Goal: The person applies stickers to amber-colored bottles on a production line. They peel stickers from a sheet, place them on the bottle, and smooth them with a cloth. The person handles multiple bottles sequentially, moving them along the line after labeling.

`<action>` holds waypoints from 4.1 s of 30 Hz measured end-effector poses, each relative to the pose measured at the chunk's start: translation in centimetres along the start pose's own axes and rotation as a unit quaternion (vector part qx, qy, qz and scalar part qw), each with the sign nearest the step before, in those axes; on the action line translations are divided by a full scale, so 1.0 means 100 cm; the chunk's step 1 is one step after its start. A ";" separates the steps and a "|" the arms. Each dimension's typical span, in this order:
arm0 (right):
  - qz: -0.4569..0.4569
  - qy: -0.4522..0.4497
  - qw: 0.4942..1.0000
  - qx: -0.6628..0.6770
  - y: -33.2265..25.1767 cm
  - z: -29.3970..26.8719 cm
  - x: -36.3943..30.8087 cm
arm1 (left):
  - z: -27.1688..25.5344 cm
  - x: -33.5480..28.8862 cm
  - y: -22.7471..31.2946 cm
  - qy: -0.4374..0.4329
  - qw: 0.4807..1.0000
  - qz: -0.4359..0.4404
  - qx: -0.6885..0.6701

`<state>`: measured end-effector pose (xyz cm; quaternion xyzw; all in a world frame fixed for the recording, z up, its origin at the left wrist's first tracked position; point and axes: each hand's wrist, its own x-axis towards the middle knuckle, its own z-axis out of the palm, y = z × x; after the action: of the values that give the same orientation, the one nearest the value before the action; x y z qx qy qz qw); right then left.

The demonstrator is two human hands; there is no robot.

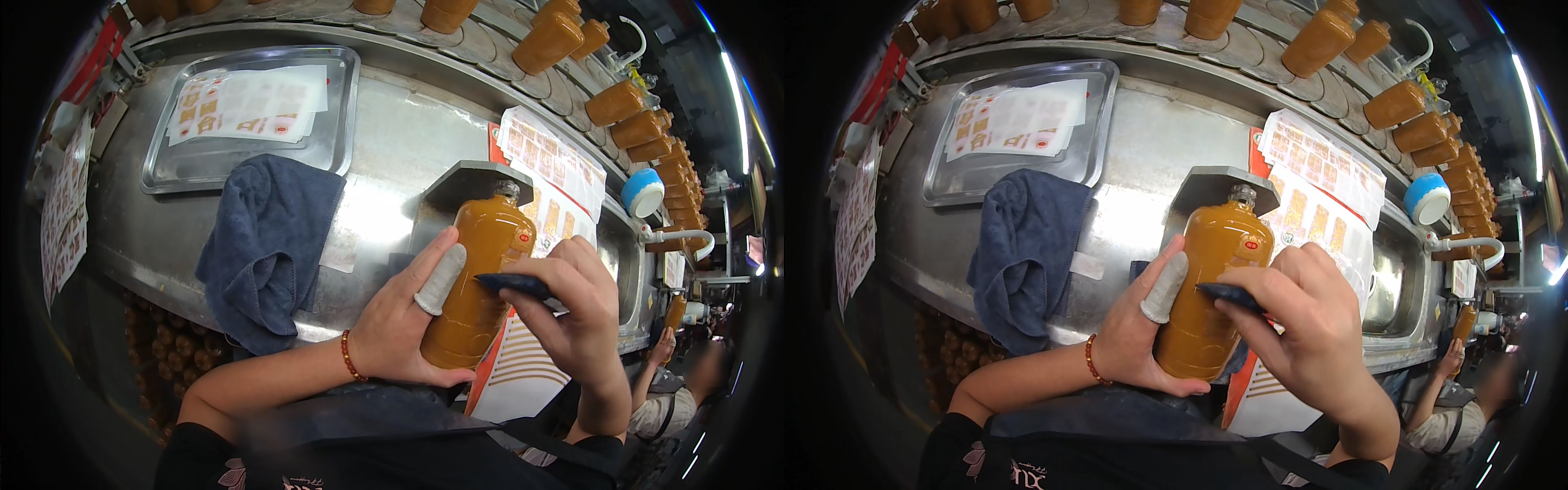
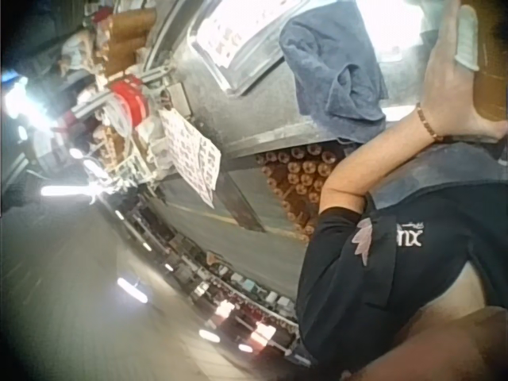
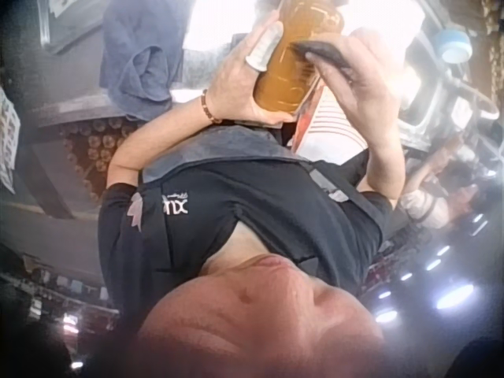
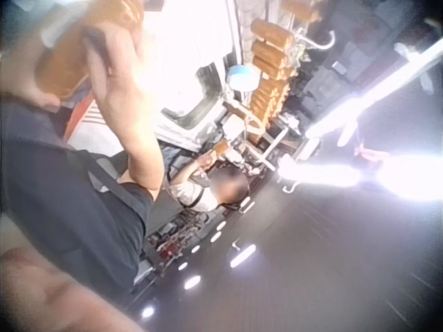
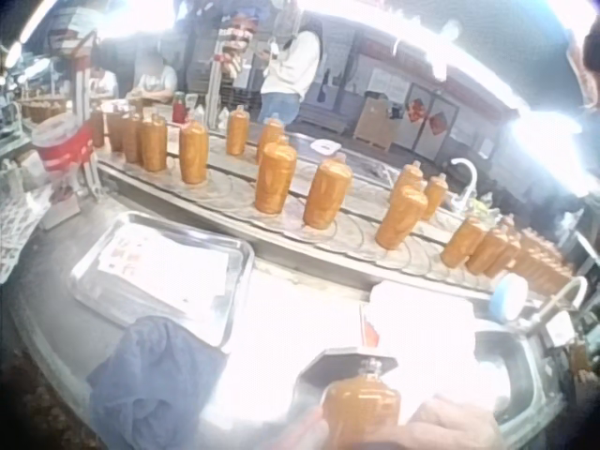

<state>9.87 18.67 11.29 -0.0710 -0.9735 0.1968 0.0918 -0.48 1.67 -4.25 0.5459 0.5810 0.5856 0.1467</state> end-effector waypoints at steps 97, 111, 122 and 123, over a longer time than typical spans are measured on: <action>0.491 0.144 0.853 0.097 0.374 0.008 -0.086 | 0.010 -0.022 -0.017 -0.017 0.989 0.082 0.126; 0.546 0.082 0.834 0.018 0.337 -0.001 -0.128 | 0.010 -0.019 -0.016 -0.015 0.987 0.083 0.137; 0.507 0.021 0.856 0.094 0.362 -0.009 -0.124 | 0.012 -0.012 -0.014 0.005 0.985 0.103 0.140; 0.502 0.048 0.861 0.075 0.363 -0.007 -0.125 | 0.013 -0.013 -0.015 0.007 0.986 0.101 0.134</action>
<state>25.91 49.92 -4.35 -0.5521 -0.7831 0.2845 0.0326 0.35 1.75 -6.43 0.6122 0.5971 0.5183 0.0082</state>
